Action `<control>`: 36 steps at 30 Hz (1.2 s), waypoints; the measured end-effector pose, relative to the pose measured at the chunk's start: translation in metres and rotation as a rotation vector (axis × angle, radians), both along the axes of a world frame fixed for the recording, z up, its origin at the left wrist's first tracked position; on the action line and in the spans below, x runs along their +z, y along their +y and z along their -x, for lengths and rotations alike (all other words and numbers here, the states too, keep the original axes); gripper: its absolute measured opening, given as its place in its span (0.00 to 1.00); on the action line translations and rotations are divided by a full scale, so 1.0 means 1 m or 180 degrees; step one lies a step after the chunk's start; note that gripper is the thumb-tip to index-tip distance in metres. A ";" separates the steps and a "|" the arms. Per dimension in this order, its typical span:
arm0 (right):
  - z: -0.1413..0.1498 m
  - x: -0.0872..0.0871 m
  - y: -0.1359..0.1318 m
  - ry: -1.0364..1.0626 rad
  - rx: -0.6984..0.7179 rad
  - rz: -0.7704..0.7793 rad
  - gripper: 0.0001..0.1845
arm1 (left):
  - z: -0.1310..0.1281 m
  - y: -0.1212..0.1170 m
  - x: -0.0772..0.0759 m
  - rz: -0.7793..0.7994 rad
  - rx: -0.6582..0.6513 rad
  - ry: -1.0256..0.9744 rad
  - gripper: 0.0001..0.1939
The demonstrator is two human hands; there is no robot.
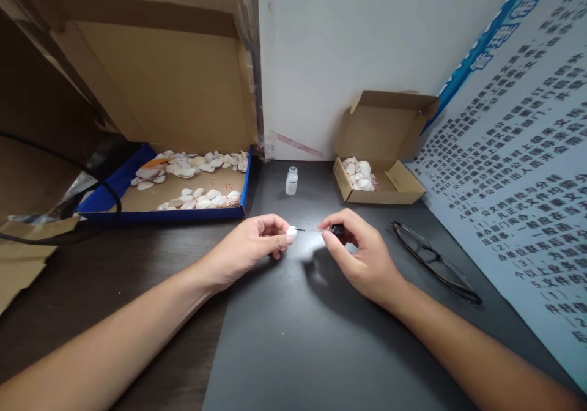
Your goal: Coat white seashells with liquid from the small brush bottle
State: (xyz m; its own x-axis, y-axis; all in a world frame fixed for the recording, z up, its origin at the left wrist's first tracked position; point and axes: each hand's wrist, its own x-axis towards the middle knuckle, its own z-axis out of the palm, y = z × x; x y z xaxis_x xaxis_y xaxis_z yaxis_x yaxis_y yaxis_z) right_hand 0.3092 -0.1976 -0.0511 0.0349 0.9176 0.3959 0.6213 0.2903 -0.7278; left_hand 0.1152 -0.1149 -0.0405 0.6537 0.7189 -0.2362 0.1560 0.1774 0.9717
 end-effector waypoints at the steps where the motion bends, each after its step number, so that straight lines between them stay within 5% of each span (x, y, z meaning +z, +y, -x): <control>1: 0.000 0.000 0.000 -0.0022 0.0015 -0.0048 0.05 | 0.000 0.000 0.000 -0.0045 -0.0028 0.0024 0.11; 36: -0.002 0.007 -0.001 -0.0546 0.0268 -0.0555 0.05 | 0.001 -0.004 -0.003 -0.0688 -0.0352 0.0213 0.11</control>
State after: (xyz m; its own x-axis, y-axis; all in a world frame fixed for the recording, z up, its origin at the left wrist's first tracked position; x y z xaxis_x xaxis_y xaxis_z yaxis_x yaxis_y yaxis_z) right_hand 0.3111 -0.1990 -0.0440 -0.1199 0.8318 0.5419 0.6997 0.4581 -0.5483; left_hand 0.1145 -0.1191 -0.0437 0.7193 0.6824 -0.1300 0.2281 -0.0553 0.9721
